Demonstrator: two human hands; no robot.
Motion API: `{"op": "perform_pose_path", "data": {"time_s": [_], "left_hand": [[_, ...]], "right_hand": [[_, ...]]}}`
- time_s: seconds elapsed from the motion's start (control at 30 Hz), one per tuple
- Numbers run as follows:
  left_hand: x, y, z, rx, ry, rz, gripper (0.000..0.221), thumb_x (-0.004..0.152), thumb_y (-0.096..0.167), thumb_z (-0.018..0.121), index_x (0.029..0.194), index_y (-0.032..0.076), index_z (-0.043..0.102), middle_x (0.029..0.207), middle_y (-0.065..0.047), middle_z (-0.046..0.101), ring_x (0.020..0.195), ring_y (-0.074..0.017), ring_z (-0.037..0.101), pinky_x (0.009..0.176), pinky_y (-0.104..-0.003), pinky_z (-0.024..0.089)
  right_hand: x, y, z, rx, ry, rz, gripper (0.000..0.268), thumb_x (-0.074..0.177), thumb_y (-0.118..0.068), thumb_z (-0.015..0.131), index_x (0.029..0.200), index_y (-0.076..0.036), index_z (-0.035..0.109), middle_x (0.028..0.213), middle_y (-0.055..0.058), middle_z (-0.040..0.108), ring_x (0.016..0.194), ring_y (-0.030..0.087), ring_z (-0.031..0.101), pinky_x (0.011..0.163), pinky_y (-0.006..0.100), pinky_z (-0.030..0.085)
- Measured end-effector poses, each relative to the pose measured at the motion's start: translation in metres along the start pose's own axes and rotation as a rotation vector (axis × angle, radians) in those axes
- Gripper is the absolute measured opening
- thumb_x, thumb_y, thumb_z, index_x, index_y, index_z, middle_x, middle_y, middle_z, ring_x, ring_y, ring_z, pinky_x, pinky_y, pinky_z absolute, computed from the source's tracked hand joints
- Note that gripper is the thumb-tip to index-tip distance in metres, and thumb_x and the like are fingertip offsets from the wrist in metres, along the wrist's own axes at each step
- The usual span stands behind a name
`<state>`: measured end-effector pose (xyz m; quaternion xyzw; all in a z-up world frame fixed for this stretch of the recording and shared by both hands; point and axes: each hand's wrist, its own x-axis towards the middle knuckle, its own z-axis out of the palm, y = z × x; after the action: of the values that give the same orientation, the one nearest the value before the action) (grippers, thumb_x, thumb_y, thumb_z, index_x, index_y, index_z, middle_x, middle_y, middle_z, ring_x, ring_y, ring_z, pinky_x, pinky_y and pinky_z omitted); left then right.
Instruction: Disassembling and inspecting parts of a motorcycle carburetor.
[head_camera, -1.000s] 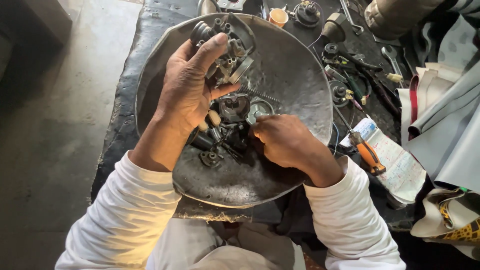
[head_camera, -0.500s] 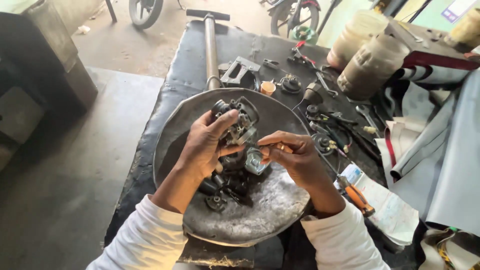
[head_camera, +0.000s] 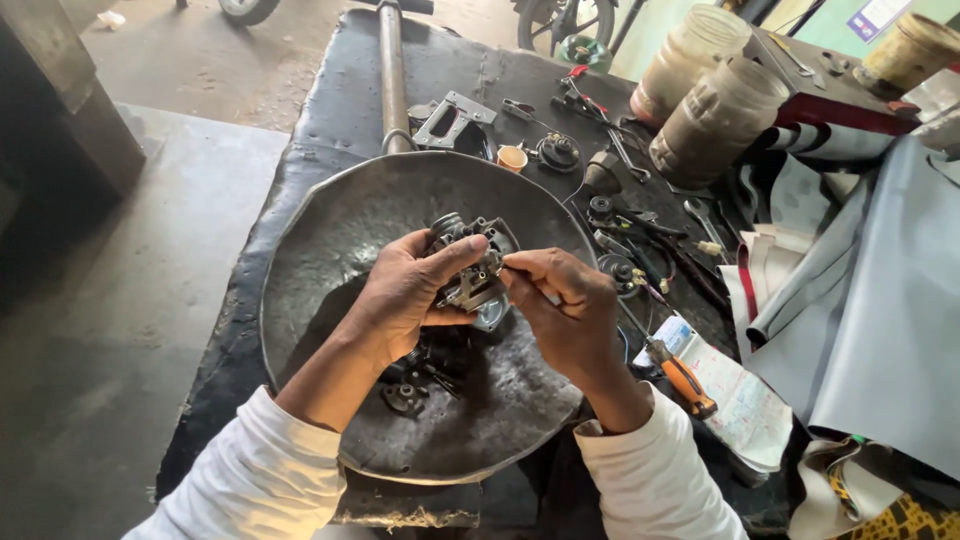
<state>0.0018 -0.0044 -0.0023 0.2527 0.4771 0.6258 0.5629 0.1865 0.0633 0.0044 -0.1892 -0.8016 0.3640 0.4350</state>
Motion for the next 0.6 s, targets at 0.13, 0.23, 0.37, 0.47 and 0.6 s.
{"op": "perform_pose_path", "data": {"time_s": [0.13,0.23,0.37,0.47,0.6], "left_hand": [[0.0000,-0.0007,-0.0016,0.011,0.013,-0.011,0.052,0.077,0.043,0.079,0.113,0.007,0.068,0.096,-0.007,0.075,0.081,-0.0185,0.077,0.070,-0.046,0.068],[-0.0010,0.0000,-0.0019,0.026,0.006,-0.023,0.053,0.077,0.044,0.080,0.113,0.007,0.069,0.095,-0.008,0.075,0.081,-0.0188,0.076,0.070,-0.045,0.069],[-0.0007,0.0001,-0.0030,0.040,-0.003,-0.023,0.056,0.076,0.045,0.080,0.113,0.005,0.068,0.096,-0.009,0.075,0.082,-0.0184,0.077,0.071,-0.046,0.069],[-0.0006,0.0010,-0.0048,0.046,0.005,-0.024,0.059,0.075,0.046,0.080,0.114,0.003,0.068,0.096,-0.011,0.075,0.083,-0.0192,0.077,0.071,-0.046,0.069],[-0.0017,0.0021,-0.0054,0.067,0.009,-0.024,0.062,0.075,0.047,0.080,0.115,0.001,0.067,0.097,-0.014,0.075,0.085,-0.0217,0.078,0.071,-0.047,0.070]], "right_hand": [[0.0040,-0.0149,0.0049,-0.211,-0.033,-0.284,0.017,0.096,0.003,0.075,0.110,-0.003,0.070,0.102,0.006,0.070,0.089,0.013,0.071,0.075,0.026,0.058],[0.0031,-0.0128,0.0070,-0.304,-0.013,-0.310,0.020,0.092,0.003,0.078,0.109,-0.005,0.071,0.099,0.008,0.067,0.085,0.016,0.068,0.070,0.027,0.055],[0.0032,-0.0092,0.0059,-0.335,-0.038,-0.328,0.022,0.092,0.003,0.078,0.112,-0.006,0.072,0.101,0.007,0.065,0.086,0.016,0.067,0.070,0.028,0.055],[0.0047,-0.0106,0.0053,-0.351,-0.076,-0.333,0.024,0.093,0.002,0.078,0.114,-0.006,0.072,0.104,0.007,0.065,0.087,0.015,0.067,0.070,0.027,0.054],[0.0044,-0.0103,0.0030,-0.285,-0.088,-0.202,0.027,0.093,-0.002,0.077,0.119,-0.006,0.071,0.108,0.006,0.066,0.084,0.011,0.066,0.072,0.026,0.054]]}}
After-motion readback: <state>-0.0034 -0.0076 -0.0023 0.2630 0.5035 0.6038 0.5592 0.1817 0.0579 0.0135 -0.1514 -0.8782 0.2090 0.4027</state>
